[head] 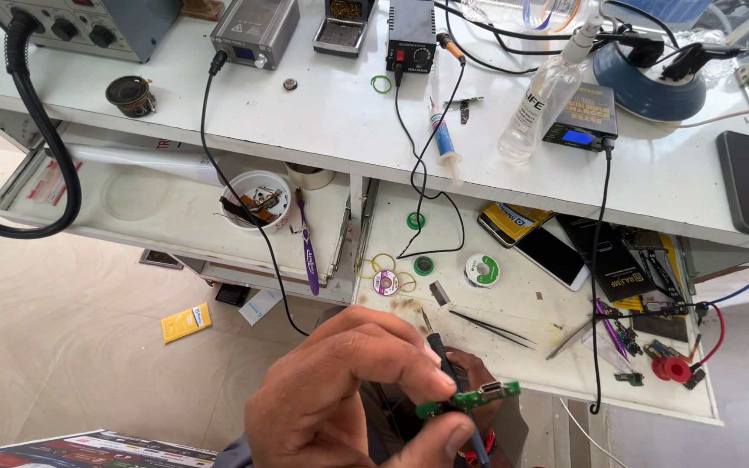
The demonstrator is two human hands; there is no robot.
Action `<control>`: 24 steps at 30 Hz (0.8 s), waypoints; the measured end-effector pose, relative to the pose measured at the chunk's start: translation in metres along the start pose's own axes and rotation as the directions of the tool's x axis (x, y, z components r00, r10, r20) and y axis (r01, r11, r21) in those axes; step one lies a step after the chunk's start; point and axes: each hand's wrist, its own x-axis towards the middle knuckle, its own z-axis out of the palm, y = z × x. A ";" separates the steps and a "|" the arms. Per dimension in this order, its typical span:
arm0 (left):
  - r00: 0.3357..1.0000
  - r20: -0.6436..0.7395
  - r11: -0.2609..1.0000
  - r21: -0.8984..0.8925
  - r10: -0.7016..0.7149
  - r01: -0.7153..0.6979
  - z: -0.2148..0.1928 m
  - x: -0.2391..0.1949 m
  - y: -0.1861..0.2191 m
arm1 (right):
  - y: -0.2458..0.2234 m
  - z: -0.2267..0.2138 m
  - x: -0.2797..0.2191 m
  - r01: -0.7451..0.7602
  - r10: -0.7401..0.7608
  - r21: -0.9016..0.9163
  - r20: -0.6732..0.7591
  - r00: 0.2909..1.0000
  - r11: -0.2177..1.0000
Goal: The person solders a small green circuit board using a soldering iron and solder wire, then cleans the board with a toothbrush. They connect the board to a power supply and test it with a tablet, inspecting the board throughout the process.
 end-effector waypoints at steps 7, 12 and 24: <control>0.998 0.012 0.998 0.032 0.060 -0.060 0.001 0.003 -0.001 | 0.002 -0.003 -0.001 -0.012 0.009 0.081 0.039 0.999 0.997; 1.000 0.001 0.998 0.059 0.016 -0.016 0.001 0.007 0.001 | 0.011 -0.006 -0.005 -0.026 0.021 0.084 0.062 0.998 0.996; 0.995 -0.060 0.983 0.169 0.083 -0.071 -0.022 -0.009 -0.057 | -0.071 -0.010 0.059 0.050 -0.048 -0.038 0.049 0.998 0.998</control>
